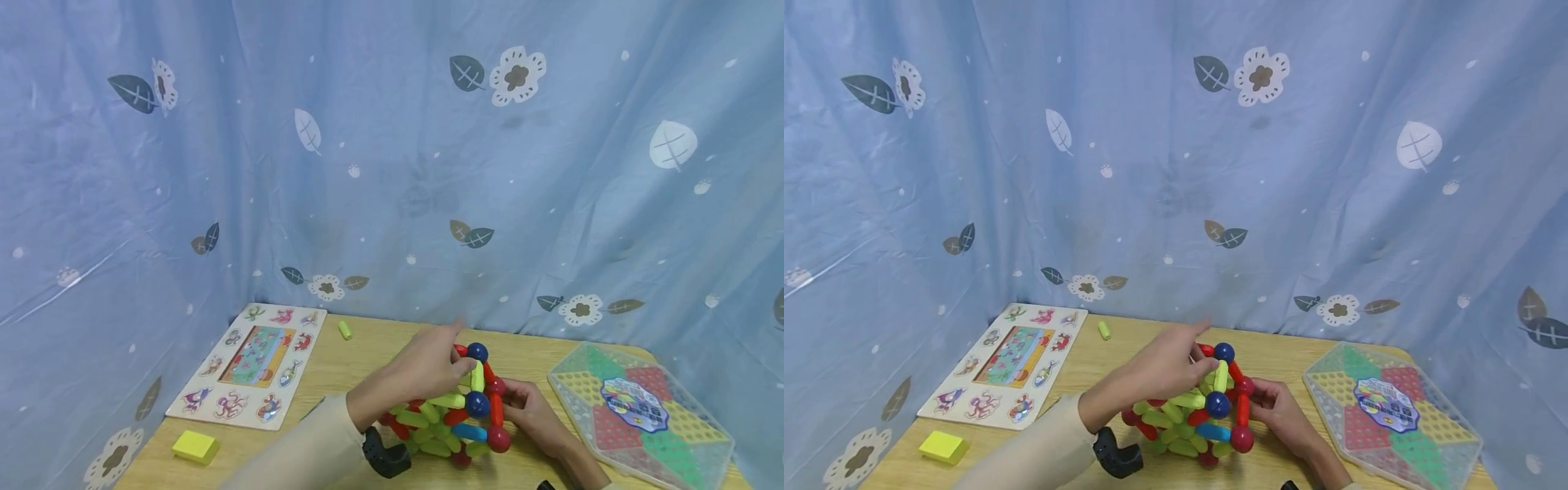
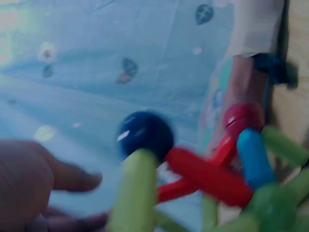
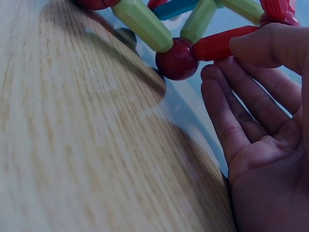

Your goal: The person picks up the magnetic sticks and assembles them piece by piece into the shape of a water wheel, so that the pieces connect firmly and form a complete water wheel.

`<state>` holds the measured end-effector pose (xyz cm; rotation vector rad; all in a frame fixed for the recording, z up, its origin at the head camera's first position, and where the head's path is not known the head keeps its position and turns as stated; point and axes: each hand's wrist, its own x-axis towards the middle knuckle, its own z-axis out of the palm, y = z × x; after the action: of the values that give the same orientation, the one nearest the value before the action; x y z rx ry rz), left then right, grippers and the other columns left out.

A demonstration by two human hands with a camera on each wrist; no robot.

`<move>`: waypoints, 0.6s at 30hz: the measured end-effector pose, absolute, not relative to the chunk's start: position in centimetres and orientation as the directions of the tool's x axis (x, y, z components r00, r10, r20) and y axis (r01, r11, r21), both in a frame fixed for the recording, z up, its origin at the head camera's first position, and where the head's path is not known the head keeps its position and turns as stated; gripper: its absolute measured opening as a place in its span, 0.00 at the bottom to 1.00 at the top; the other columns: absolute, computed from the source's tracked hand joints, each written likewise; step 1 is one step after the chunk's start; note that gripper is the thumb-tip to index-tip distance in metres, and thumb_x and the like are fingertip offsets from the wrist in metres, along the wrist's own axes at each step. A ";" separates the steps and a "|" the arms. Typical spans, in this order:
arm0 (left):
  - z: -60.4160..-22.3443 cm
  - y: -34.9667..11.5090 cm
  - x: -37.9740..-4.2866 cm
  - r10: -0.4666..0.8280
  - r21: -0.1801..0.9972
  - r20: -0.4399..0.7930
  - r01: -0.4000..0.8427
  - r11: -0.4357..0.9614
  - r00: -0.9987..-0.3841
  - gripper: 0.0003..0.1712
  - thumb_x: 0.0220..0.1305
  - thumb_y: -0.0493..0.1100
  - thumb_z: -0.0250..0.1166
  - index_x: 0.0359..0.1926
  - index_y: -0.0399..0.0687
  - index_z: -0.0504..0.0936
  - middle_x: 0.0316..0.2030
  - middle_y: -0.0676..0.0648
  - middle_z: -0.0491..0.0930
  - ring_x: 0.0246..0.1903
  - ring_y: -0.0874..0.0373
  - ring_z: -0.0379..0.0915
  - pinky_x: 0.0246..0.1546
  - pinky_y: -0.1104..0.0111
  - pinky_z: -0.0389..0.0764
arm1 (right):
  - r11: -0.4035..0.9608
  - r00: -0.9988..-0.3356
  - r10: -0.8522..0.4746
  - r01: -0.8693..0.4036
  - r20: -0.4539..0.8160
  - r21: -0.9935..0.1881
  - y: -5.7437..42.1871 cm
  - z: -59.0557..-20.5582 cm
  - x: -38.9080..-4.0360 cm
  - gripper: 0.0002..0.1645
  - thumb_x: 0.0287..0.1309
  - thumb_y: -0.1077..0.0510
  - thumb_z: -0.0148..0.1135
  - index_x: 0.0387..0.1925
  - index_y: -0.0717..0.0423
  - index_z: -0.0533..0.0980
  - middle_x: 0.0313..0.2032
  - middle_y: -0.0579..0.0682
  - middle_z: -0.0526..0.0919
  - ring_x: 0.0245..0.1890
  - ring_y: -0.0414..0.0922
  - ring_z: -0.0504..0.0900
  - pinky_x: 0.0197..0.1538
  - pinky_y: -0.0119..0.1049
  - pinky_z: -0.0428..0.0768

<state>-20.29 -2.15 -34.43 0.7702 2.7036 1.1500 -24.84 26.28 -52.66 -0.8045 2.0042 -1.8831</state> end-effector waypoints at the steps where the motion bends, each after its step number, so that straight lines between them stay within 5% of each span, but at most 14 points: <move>1: -34.4 -3.0 -20.3 0.506 0.700 0.118 0.433 0.568 -0.855 0.37 0.78 0.45 0.70 0.81 0.42 0.70 0.26 0.54 0.86 0.20 0.67 0.74 0.21 0.73 0.74 | 0.005 -0.812 -0.562 -0.196 0.159 -0.981 26.3 -52.7 -24.8 0.22 0.78 0.68 0.59 0.69 0.65 0.79 0.58 0.46 0.91 0.56 0.41 0.89 0.63 0.34 0.85; 4: -34.3 -6.2 -20.9 0.559 0.732 0.190 0.496 0.468 -0.807 0.24 0.78 0.46 0.69 0.70 0.47 0.84 0.43 0.53 0.93 0.36 0.69 0.85 0.39 0.73 0.84 | 0.034 -0.824 -0.549 -0.192 0.143 -0.981 26.3 -52.8 -24.8 0.22 0.77 0.67 0.60 0.68 0.68 0.78 0.58 0.47 0.92 0.55 0.41 0.89 0.64 0.33 0.84; 8: -34.9 -11.2 -22.5 0.615 0.810 0.265 0.518 0.276 -0.743 0.21 0.79 0.44 0.68 0.68 0.46 0.85 0.53 0.45 0.92 0.49 0.60 0.90 0.53 0.67 0.88 | 0.048 -0.828 -0.541 -0.208 0.149 -0.977 26.4 -52.8 -24.8 0.22 0.77 0.66 0.61 0.67 0.71 0.78 0.56 0.48 0.92 0.54 0.42 0.89 0.62 0.33 0.85; 12: -36.3 -16.2 -24.9 0.656 0.869 0.285 0.477 0.132 -0.699 0.23 0.78 0.40 0.69 0.69 0.39 0.83 0.59 0.36 0.89 0.56 0.55 0.89 0.58 0.64 0.88 | 0.043 -0.829 -0.537 -0.211 0.155 -0.977 26.3 -52.8 -24.9 0.22 0.77 0.66 0.61 0.66 0.71 0.78 0.56 0.48 0.92 0.54 0.41 0.89 0.62 0.34 0.86; 18: -39.3 -23.2 -28.2 0.655 0.891 0.210 0.419 0.178 -0.726 0.23 0.76 0.37 0.70 0.69 0.38 0.83 0.63 0.33 0.86 0.59 0.56 0.88 0.59 0.63 0.88 | 0.009 -0.817 -0.546 -0.226 0.185 -0.974 25.8 -52.5 -24.7 0.22 0.77 0.68 0.59 0.67 0.69 0.78 0.58 0.45 0.91 0.56 0.40 0.89 0.62 0.32 0.85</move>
<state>-28.21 -23.15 -39.29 1.0385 2.2313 1.5719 -24.71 25.85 -52.53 -0.8047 2.0396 -1.8888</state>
